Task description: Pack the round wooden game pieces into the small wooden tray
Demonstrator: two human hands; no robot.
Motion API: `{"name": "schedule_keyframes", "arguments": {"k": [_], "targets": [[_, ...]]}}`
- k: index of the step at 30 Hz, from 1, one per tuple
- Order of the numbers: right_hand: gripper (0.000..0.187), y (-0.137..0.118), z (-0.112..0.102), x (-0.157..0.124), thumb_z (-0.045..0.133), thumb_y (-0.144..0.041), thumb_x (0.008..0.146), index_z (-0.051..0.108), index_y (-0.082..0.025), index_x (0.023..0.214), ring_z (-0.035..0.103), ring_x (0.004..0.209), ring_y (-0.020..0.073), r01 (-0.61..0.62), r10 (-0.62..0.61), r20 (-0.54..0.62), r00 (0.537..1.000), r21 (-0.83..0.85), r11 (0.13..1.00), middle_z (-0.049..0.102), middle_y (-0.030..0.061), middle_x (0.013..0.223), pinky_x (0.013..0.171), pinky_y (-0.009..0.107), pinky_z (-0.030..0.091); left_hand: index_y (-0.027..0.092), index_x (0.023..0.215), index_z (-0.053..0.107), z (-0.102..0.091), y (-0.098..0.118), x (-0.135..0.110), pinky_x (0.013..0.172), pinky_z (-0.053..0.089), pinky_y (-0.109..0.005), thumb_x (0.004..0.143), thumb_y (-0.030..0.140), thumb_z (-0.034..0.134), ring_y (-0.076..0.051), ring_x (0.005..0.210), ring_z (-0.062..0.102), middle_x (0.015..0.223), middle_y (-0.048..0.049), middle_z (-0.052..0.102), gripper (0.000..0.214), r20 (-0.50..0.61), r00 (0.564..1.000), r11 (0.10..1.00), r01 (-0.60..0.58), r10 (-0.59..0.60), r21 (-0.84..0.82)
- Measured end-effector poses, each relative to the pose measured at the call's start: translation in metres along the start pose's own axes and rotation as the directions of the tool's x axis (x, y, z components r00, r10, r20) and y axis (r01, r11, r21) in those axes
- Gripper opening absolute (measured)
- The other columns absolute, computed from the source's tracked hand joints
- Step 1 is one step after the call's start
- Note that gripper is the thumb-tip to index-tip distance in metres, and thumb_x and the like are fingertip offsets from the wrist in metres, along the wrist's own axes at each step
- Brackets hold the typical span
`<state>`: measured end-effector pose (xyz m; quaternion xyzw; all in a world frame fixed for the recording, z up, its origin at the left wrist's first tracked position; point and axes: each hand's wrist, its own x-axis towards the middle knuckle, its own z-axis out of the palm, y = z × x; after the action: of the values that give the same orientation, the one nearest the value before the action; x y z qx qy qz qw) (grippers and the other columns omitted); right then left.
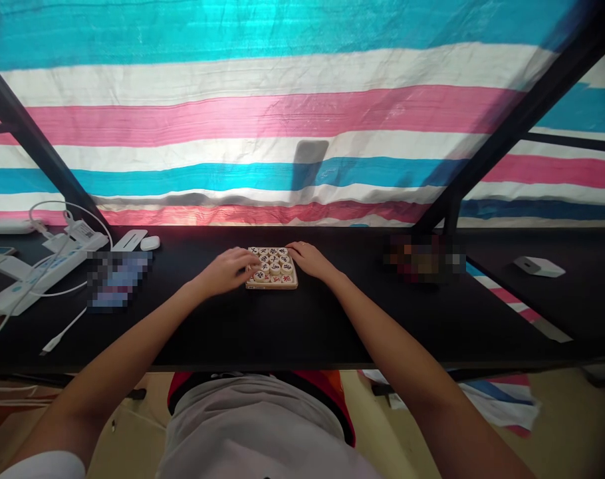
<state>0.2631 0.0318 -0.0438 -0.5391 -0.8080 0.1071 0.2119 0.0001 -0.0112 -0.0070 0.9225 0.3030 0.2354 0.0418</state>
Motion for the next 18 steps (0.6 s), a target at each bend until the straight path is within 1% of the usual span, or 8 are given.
{"name": "schedule_keyframes", "arguments": {"k": [2,3,5,7,10,13,18], "targets": [[0.03,0.0,0.001,0.0,0.039,-0.023,0.095,0.063,-0.015,0.11,0.058,0.1,0.0188,0.004,-0.004,-0.004,1.0,-0.006,1.0,0.066,0.0098,0.106,0.092,0.029,0.039,0.022,0.105,0.063,0.007,0.013,0.002,0.093,0.042,-0.03,0.093,0.034,0.041,-0.018,0.101,0.058,0.111,-0.0069,0.064,0.028,0.1,0.987,0.992,-0.122,0.122,-0.007],[0.031,0.001,0.001,0.0,0.038,-0.023,0.095,0.063,-0.014,0.111,0.058,0.1,0.0188,0.004,-0.004,-0.007,1.0,-0.009,1.0,0.066,0.0099,0.106,0.092,0.029,0.04,0.022,0.106,0.063,0.011,0.017,0.002,0.091,0.043,-0.029,0.094,0.033,0.04,-0.018,0.1,0.059,0.111,-0.0072,0.064,0.028,0.122,0.98,0.987,-0.161,0.159,0.004],[0.031,0.002,0.002,0.001,0.039,-0.024,0.095,0.063,-0.014,0.111,0.059,0.099,0.0186,0.005,-0.005,-0.008,1.0,-0.014,1.0,0.066,0.0097,0.105,0.092,0.029,0.04,0.021,0.107,0.062,0.016,0.02,0.001,0.087,0.044,-0.03,0.095,0.031,0.039,-0.019,0.098,0.06,0.11,-0.0081,0.064,0.029,0.128,0.968,0.973,-0.224,0.216,0.056],[0.03,0.004,0.003,0.001,0.039,-0.024,0.095,0.063,-0.015,0.111,0.059,0.099,0.0183,0.008,-0.008,-0.01,1.0,-0.014,1.0,0.066,0.0094,0.105,0.092,0.029,0.04,0.019,0.107,0.062,0.018,0.017,0.0,0.086,0.045,-0.03,0.095,0.03,0.039,-0.019,0.096,0.06,0.108,-0.0084,0.065,0.028,0.104,0.963,0.958,-0.261,0.249,0.119],[0.031,0.006,0.005,0.002,0.039,-0.025,0.095,0.063,-0.015,0.11,0.059,0.099,0.0183,0.017,-0.017,-0.013,1.0,-0.005,1.0,0.066,0.0094,0.105,0.091,0.028,0.04,0.017,0.105,0.062,0.017,0.011,-0.001,0.084,0.045,-0.03,0.094,0.029,0.042,-0.018,0.092,0.06,0.102,-0.0078,0.065,0.026,0.059,0.963,0.95,-0.269,0.263,0.156],[0.031,0.007,0.005,0.002,0.039,-0.025,0.095,0.064,-0.014,0.11,0.058,0.1,0.019,0.019,-0.019,-0.015,1.0,0.002,1.0,0.066,0.0096,0.106,0.091,0.029,0.04,0.017,0.103,0.062,0.016,0.009,-0.001,0.083,0.044,-0.029,0.093,0.029,0.044,-0.018,0.09,0.059,0.098,-0.0071,0.066,0.024,0.016,0.967,0.957,-0.253,0.254,0.142],[0.031,0.006,0.004,0.002,0.039,-0.024,0.095,0.063,-0.013,0.11,0.059,0.099,0.0194,0.024,-0.025,-0.004,1.0,-0.016,1.0,0.066,0.0105,0.105,0.092,0.029,0.04,0.017,0.096,0.061,0.024,0.011,0.001,0.085,0.042,-0.03,0.093,0.032,0.045,-0.017,0.091,0.059,0.096,-0.0059,0.067,0.021,-0.032,0.984,0.982,-0.173,0.176,0.073]]}}
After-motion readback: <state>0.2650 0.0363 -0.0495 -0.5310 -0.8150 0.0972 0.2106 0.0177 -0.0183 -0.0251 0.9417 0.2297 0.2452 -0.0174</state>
